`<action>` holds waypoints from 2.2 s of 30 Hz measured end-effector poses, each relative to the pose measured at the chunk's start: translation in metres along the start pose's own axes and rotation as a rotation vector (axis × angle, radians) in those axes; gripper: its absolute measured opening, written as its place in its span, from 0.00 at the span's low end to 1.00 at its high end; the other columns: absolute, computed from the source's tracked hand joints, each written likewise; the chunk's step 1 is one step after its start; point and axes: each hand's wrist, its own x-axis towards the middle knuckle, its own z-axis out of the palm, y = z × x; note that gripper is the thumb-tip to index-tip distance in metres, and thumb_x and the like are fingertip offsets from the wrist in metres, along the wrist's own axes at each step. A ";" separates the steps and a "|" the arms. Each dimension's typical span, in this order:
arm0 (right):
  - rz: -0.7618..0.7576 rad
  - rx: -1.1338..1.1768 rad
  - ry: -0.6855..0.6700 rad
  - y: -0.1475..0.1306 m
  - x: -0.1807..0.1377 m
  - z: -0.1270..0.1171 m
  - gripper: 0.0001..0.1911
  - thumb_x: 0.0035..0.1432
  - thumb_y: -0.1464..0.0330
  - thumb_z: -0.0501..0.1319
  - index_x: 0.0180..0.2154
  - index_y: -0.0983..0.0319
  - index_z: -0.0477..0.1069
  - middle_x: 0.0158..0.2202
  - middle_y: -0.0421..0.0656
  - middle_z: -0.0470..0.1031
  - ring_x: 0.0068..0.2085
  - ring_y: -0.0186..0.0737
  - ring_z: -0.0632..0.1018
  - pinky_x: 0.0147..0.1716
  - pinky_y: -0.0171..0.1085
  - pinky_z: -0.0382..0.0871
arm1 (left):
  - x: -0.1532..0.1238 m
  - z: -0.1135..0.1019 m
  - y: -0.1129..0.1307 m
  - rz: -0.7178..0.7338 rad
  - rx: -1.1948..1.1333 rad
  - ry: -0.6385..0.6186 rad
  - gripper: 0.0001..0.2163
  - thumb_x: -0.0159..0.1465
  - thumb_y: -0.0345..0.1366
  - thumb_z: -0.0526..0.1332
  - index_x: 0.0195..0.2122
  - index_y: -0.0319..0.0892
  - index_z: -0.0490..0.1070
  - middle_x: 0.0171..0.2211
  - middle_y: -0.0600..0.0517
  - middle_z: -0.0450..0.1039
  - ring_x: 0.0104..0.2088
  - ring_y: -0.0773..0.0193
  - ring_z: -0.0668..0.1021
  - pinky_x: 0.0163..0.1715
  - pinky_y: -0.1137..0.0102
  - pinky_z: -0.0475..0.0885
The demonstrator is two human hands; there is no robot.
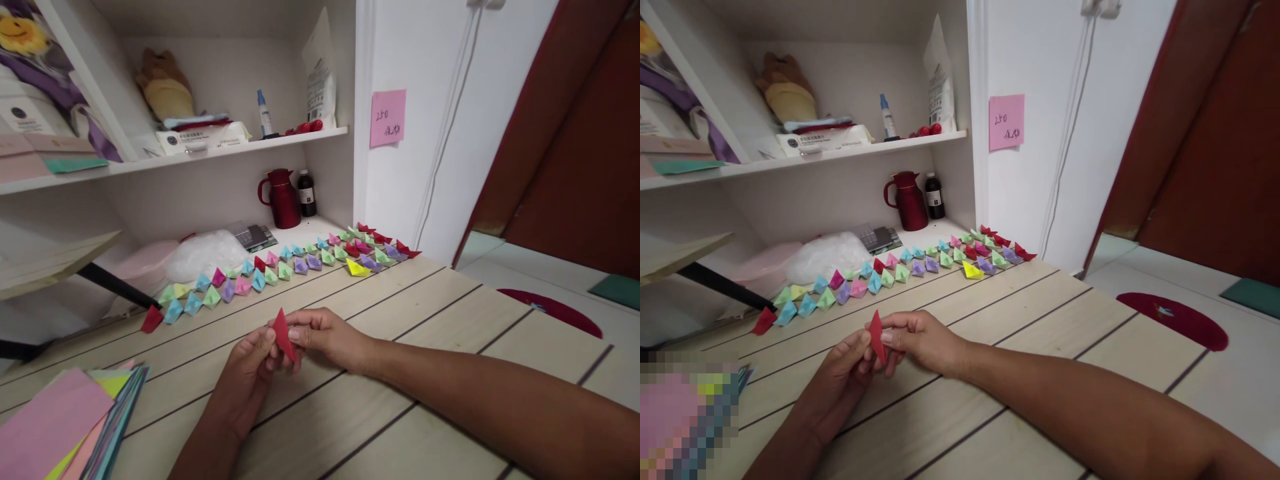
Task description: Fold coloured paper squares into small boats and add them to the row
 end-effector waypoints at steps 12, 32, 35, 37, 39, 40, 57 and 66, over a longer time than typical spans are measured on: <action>-0.034 -0.006 -0.047 0.001 0.002 -0.003 0.16 0.61 0.61 0.60 0.43 0.67 0.74 0.29 0.45 0.75 0.30 0.35 0.77 0.29 0.35 0.73 | 0.000 0.000 0.000 -0.013 -0.041 0.005 0.14 0.60 0.38 0.63 0.20 0.39 0.66 0.19 0.56 0.65 0.23 0.70 0.67 0.26 0.75 0.65; -0.094 -0.551 0.385 -0.002 -0.001 -0.003 0.07 0.49 0.76 0.59 0.30 0.63 0.75 0.30 0.40 0.71 0.31 0.33 0.71 0.33 0.33 0.66 | 0.005 0.004 -0.007 0.027 0.169 0.223 0.13 0.55 0.42 0.68 0.21 0.39 0.69 0.20 0.57 0.64 0.24 0.70 0.63 0.27 0.76 0.62; -0.065 -0.361 0.293 0.003 0.000 -0.005 0.07 0.52 0.73 0.58 0.34 0.64 0.73 0.28 0.40 0.73 0.30 0.33 0.73 0.34 0.35 0.68 | 0.006 0.004 -0.008 0.026 0.148 0.220 0.13 0.55 0.42 0.68 0.22 0.39 0.69 0.20 0.57 0.64 0.25 0.70 0.63 0.28 0.76 0.62; -0.062 -0.349 0.272 0.003 0.000 -0.004 0.08 0.52 0.72 0.59 0.36 0.64 0.73 0.28 0.40 0.74 0.30 0.33 0.74 0.34 0.35 0.68 | 0.007 0.004 -0.010 0.041 0.141 0.230 0.13 0.55 0.42 0.67 0.22 0.39 0.69 0.20 0.57 0.64 0.25 0.70 0.63 0.28 0.75 0.62; -0.053 -0.432 0.299 0.001 -0.001 -0.002 0.09 0.52 0.71 0.61 0.37 0.63 0.73 0.29 0.40 0.74 0.28 0.32 0.73 0.32 0.33 0.67 | 0.008 0.003 -0.012 0.058 0.174 0.239 0.13 0.56 0.42 0.67 0.22 0.39 0.70 0.20 0.57 0.64 0.25 0.70 0.63 0.28 0.75 0.62; -0.045 -0.480 0.313 0.000 -0.002 -0.001 0.09 0.52 0.71 0.61 0.38 0.63 0.73 0.29 0.39 0.74 0.27 0.31 0.72 0.29 0.32 0.66 | 0.008 0.002 -0.013 0.063 0.201 0.242 0.13 0.56 0.42 0.66 0.23 0.39 0.70 0.20 0.57 0.64 0.25 0.70 0.63 0.28 0.75 0.61; -0.195 -0.507 0.313 0.001 -0.004 0.001 0.06 0.51 0.75 0.62 0.34 0.63 0.73 0.30 0.40 0.71 0.27 0.32 0.72 0.28 0.33 0.68 | -0.001 0.015 -0.015 -0.001 -0.119 0.117 0.14 0.58 0.43 0.66 0.39 0.37 0.77 0.36 0.45 0.79 0.37 0.60 0.78 0.42 0.66 0.72; -0.428 -1.053 0.258 0.002 -0.010 -0.003 0.10 0.54 0.78 0.57 0.32 0.61 0.75 0.35 0.44 0.70 0.35 0.36 0.74 0.34 0.34 0.69 | -0.010 0.025 -0.017 -0.125 -0.308 0.202 0.08 0.63 0.36 0.61 0.37 0.37 0.75 0.34 0.47 0.78 0.31 0.66 0.78 0.36 0.69 0.77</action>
